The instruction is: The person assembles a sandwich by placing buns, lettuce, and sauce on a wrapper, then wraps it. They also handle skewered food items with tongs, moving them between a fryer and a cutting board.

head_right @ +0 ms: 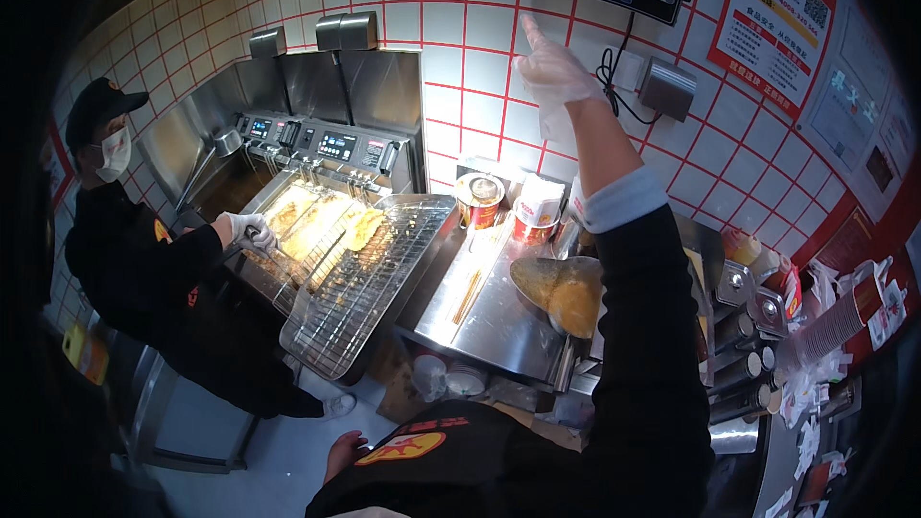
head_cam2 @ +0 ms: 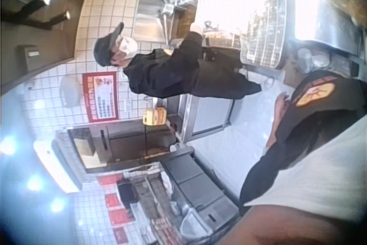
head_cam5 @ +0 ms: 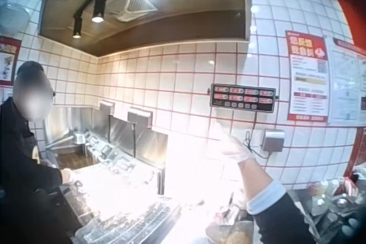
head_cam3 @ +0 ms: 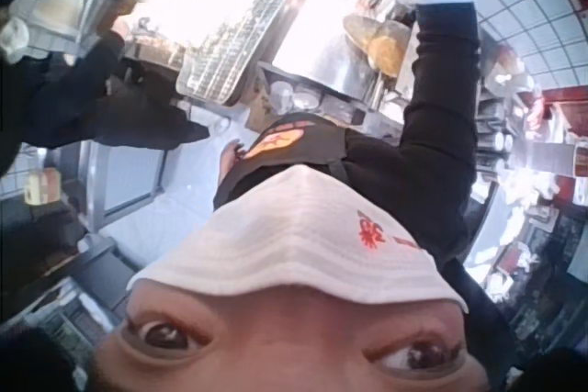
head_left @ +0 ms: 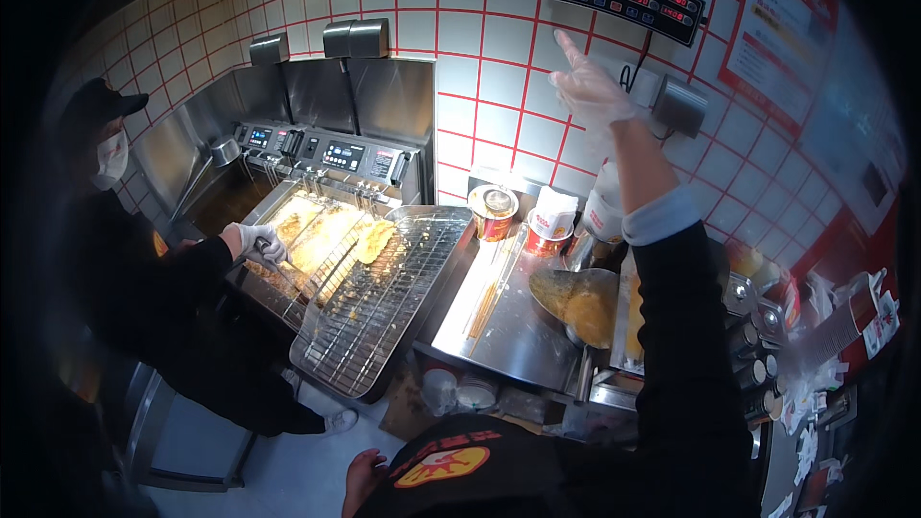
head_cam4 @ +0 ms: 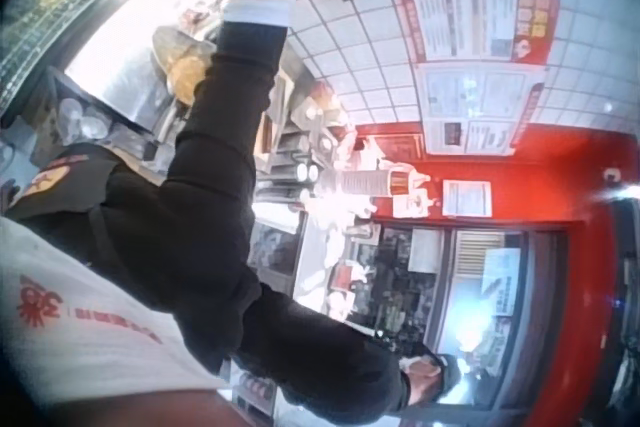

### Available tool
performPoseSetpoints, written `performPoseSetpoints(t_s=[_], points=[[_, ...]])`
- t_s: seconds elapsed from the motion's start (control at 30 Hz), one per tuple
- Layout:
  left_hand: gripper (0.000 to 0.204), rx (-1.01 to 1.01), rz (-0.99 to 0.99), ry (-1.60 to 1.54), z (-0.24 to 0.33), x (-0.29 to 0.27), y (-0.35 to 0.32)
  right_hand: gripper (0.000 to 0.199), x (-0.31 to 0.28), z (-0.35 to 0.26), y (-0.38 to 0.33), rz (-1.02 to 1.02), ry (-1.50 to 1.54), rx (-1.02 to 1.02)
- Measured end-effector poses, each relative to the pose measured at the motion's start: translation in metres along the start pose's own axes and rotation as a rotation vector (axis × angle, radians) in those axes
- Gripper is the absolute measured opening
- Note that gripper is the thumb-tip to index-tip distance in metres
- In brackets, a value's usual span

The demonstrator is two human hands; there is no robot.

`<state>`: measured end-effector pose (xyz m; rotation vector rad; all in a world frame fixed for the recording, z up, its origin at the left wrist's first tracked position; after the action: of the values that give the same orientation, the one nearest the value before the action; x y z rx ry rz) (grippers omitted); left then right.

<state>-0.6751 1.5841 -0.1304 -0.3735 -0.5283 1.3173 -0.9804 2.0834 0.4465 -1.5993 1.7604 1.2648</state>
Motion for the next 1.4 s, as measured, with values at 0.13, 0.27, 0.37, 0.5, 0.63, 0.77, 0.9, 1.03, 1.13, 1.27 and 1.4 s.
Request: performPoseSetpoints(t_s=[0.13, 0.27, 0.37, 0.5, 0.63, 0.77, 0.9, 1.03, 1.13, 1.27, 1.4], points=[[0.029, -0.109, 0.154, -0.235, -0.022, 0.002, -0.020, 0.064, -0.035, 0.014, 0.052, 0.064, -0.547, 0.145], [0.023, -0.169, 0.368, -0.525, -0.058, -0.004, -0.047, 0.062, -0.046, 0.040, 0.116, 0.016, -1.170, 0.241], [0.014, -0.181, 0.269, -0.883, -0.083, 0.008, -0.053, 0.067, -0.055, 0.066, 0.143, -0.018, -1.197, 0.257], [0.010, -0.188, 0.329, -1.057, -0.112, 0.008, -0.068, 0.076, -0.064, 0.096, 0.168, -0.007, -1.054, 0.382], [0.011, -0.165, 0.337, -1.089, -0.124, 0.005, -0.078, 0.083, -0.085, 0.098, 0.179, 0.136, -0.922, 0.406], [0.014, -0.185, 0.364, -1.076, -0.122, 0.006, -0.078, 0.086, -0.091, 0.082, 0.163, 0.155, -0.843, 0.410], [0.015, -0.228, 0.423, -1.109, -0.105, 0.016, -0.071, 0.084, -0.086, 0.058, 0.134, 0.142, -0.809, 0.444], [0.016, -0.200, 0.373, -1.130, -0.066, 0.027, -0.066, 0.077, -0.080, 0.049, 0.135, 0.050, -1.104, 0.472], [0.017, -0.169, 0.321, -1.123, -0.034, 0.038, -0.073, 0.064, -0.082, 0.051, 0.140, 0.060, -1.098, 0.445], [0.017, 0.056, 0.495, -0.988, -0.004, 0.052, -0.109, 0.041, -0.050, 0.031, 0.150, -0.187, -1.340, 0.293], [0.017, 0.154, 0.503, -0.827, -0.004, 0.050, -0.121, 0.032, -0.050, 0.002, 0.128, 0.156, -0.645, 0.245]])
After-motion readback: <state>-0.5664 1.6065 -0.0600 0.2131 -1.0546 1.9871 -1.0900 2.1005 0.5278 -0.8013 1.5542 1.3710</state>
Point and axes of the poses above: each hand's wrist, its own y-axis towards the middle knuckle, its own x-axis out of the palm, z = x × y, the point moved 8 cm from there along y, towards the middle knuckle, and after that the axes turned 10 degrees about -z, right-handed, at the moved point
